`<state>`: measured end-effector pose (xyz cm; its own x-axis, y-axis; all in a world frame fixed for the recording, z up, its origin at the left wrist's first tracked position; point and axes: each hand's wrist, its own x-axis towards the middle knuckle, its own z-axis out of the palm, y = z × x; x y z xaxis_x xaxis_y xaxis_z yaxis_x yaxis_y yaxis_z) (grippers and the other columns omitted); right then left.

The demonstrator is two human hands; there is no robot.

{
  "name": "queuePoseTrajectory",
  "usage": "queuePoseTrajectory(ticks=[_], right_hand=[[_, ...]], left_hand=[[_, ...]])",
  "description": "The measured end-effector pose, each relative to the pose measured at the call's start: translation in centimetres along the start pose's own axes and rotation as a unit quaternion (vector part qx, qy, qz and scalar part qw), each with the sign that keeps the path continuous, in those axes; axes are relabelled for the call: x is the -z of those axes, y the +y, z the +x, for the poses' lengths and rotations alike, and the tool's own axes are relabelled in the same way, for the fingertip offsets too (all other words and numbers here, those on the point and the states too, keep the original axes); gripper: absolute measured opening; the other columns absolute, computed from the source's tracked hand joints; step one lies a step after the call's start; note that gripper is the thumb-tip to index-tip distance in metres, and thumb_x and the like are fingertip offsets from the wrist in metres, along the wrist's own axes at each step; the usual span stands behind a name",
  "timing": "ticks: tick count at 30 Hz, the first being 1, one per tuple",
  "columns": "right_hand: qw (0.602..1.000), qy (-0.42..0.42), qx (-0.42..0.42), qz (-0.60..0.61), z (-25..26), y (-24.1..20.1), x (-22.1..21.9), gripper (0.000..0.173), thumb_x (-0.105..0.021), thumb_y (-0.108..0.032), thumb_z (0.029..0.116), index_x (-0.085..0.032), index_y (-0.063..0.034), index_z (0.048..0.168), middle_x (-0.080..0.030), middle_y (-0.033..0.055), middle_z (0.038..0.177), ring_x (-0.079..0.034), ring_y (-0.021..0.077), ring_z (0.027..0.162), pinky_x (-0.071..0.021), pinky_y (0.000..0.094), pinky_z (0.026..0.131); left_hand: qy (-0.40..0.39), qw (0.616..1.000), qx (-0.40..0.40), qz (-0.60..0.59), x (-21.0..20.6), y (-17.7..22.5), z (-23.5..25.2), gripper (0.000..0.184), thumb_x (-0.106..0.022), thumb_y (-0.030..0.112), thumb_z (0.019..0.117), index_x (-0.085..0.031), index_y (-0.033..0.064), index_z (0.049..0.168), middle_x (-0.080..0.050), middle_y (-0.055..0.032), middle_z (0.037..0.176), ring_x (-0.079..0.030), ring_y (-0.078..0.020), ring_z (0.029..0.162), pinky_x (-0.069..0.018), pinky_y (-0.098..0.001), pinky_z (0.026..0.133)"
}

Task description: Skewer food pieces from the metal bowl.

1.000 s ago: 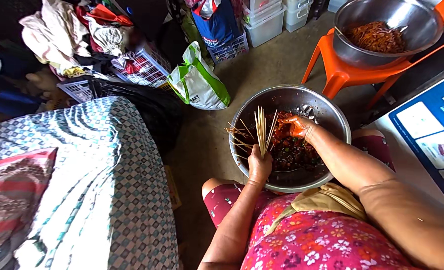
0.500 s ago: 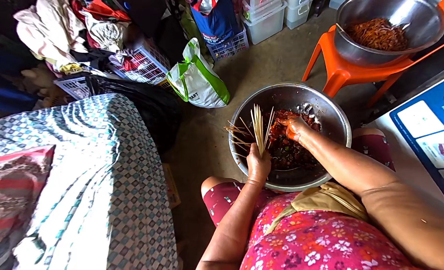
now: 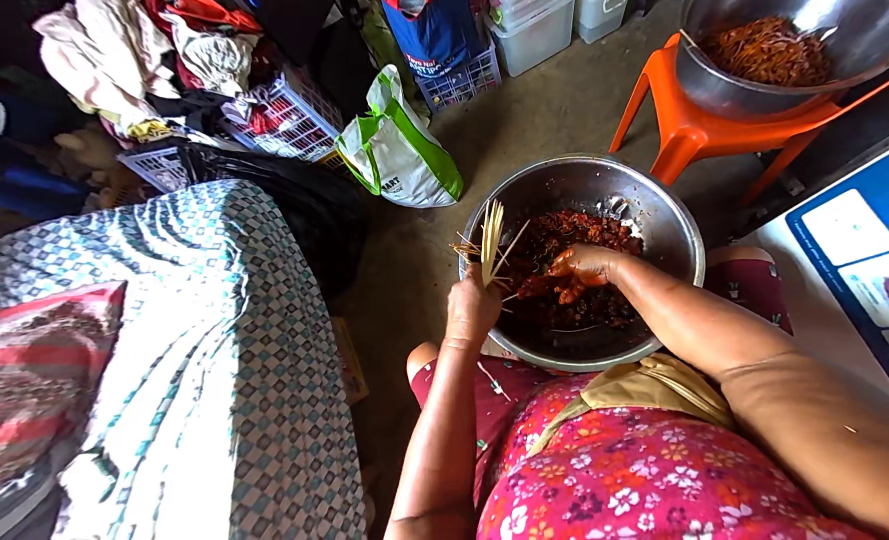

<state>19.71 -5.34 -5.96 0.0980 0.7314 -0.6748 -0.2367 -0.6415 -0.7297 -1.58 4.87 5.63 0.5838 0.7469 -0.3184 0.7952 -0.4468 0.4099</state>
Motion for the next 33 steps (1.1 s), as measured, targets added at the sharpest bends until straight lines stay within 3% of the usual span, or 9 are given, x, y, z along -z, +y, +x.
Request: queuePoseTrajectory(ticks=[3,5,8,11,18,22,24,27,33], right_hand=[[0.988,-0.068,-0.040,-0.135,-1.2,-0.5,-1.4,0.023,-0.053,-0.013,0.1063,-0.059,0.0015,0.122,-0.066,0.0170,0.097,-0.068,0.0255,0.073,-0.0592,0.0424,0.066],[0.975,-0.008,-0.021,-0.221,-0.1,0.3,-1.4,0.022,-0.058,-0.011,0.1039,-0.062,0.0019,0.121,-0.066,0.0171,0.097,-0.067,0.0246,0.076,-0.0591,0.0421,0.069],[0.918,0.154,0.021,-0.364,1.9,0.7,0.6,0.022,-0.069,-0.013,0.0935,-0.072,0.0002,0.111,-0.071,0.0237,0.105,-0.070,0.0394,0.095,-0.0567,0.0623,0.083],[0.876,0.187,-0.004,-0.445,1.3,-0.1,1.4,0.029,-0.076,-0.015,0.0876,-0.070,0.0013,0.111,-0.069,0.0259,0.113,-0.065,0.0440,0.111,-0.0508,0.0675,0.092],[0.840,0.166,0.001,-0.517,2.2,1.2,1.1,0.021,-0.075,-0.005,0.0832,-0.071,0.0017,0.103,-0.070,0.0255,0.107,-0.067,0.0457,0.104,-0.0529,0.0693,0.084],[0.889,0.200,0.032,-0.411,3.5,1.4,3.5,0.030,-0.078,-0.022,0.0877,-0.072,0.0024,0.104,-0.069,0.0274,0.108,-0.065,0.0458,0.108,-0.0493,0.0703,0.092],[0.919,0.247,0.088,-0.295,3.9,1.5,4.2,0.028,-0.080,-0.017,0.0835,-0.070,0.0044,0.098,-0.070,0.0256,0.098,-0.068,0.0416,0.094,-0.0521,0.0667,0.085],[0.965,0.239,0.095,-0.045,1.7,-0.7,2.8,0.029,-0.068,0.002,0.0914,-0.058,0.0082,0.118,-0.067,0.0237,0.106,-0.069,0.0273,0.079,-0.0601,0.0439,0.074],[0.961,0.186,0.129,0.162,0.2,-1.6,2.9,0.031,-0.056,0.003,0.0975,-0.055,-0.0004,0.128,-0.062,0.0121,0.095,-0.063,0.0185,0.069,-0.0582,0.0353,0.067]], left_hand=[[0.008,1.000,0.002,0.017,1.6,-2.2,1.1,0.030,-0.060,0.015,0.0991,-0.061,0.0009,0.126,-0.070,-0.0262,0.101,-0.069,-0.0444,0.097,-0.0531,-0.0659,0.085],[0.035,0.999,0.012,0.034,2.3,-3.3,1.6,0.032,-0.061,0.018,0.1013,-0.059,0.0018,0.128,-0.070,-0.0269,0.102,-0.069,-0.0466,0.098,-0.0526,-0.0674,0.084],[0.109,0.993,0.018,0.032,2.9,-3.6,1.4,0.031,-0.058,0.018,0.1026,-0.057,0.0011,0.128,-0.070,-0.0276,0.099,-0.070,-0.0470,0.095,-0.0534,-0.0674,0.081],[0.164,0.986,0.009,-0.016,2.5,-2.0,0.2,0.028,-0.056,0.017,0.1041,-0.055,-0.0009,0.126,-0.069,-0.0257,0.093,-0.070,-0.0445,0.088,-0.0548,-0.0639,0.076],[0.053,0.943,-0.040,-0.325,-5.1,1.3,0.2,0.024,-0.059,0.018,0.1042,-0.057,-0.0019,0.118,-0.062,-0.0083,0.073,-0.060,-0.0170,0.058,-0.0535,-0.0352,0.057],[0.015,0.939,-0.011,-0.344,-8.8,1.1,0.6,0.021,-0.057,0.020,0.1050,-0.060,-0.0011,0.108,-0.060,-0.0054,0.069,-0.059,-0.0148,0.058,-0.0526,-0.0334,0.059],[0.017,0.953,-0.002,-0.304,-9.1,0.8,0.7,0.021,-0.057,0.020,0.1043,-0.062,-0.0002,0.107,-0.062,-0.0067,0.074,-0.062,-0.0172,0.065,-0.0548,-0.0374,0.068],[0.041,0.966,-0.002,-0.255,-8.5,1.0,0.6,0.022,-0.058,0.023,0.1031,-0.064,0.0016,0.107,-0.063,-0.0086,0.081,-0.063,-0.0208,0.075,-0.0533,-0.0434,0.075],[0.054,0.966,-0.004,-0.251,-8.1,1.3,0.2,0.022,-0.059,0.018,0.1015,-0.065,-0.0011,0.110,-0.066,-0.0133,0.088,-0.066,-0.0243,0.083,-0.0536,-0.0457,0.080]])
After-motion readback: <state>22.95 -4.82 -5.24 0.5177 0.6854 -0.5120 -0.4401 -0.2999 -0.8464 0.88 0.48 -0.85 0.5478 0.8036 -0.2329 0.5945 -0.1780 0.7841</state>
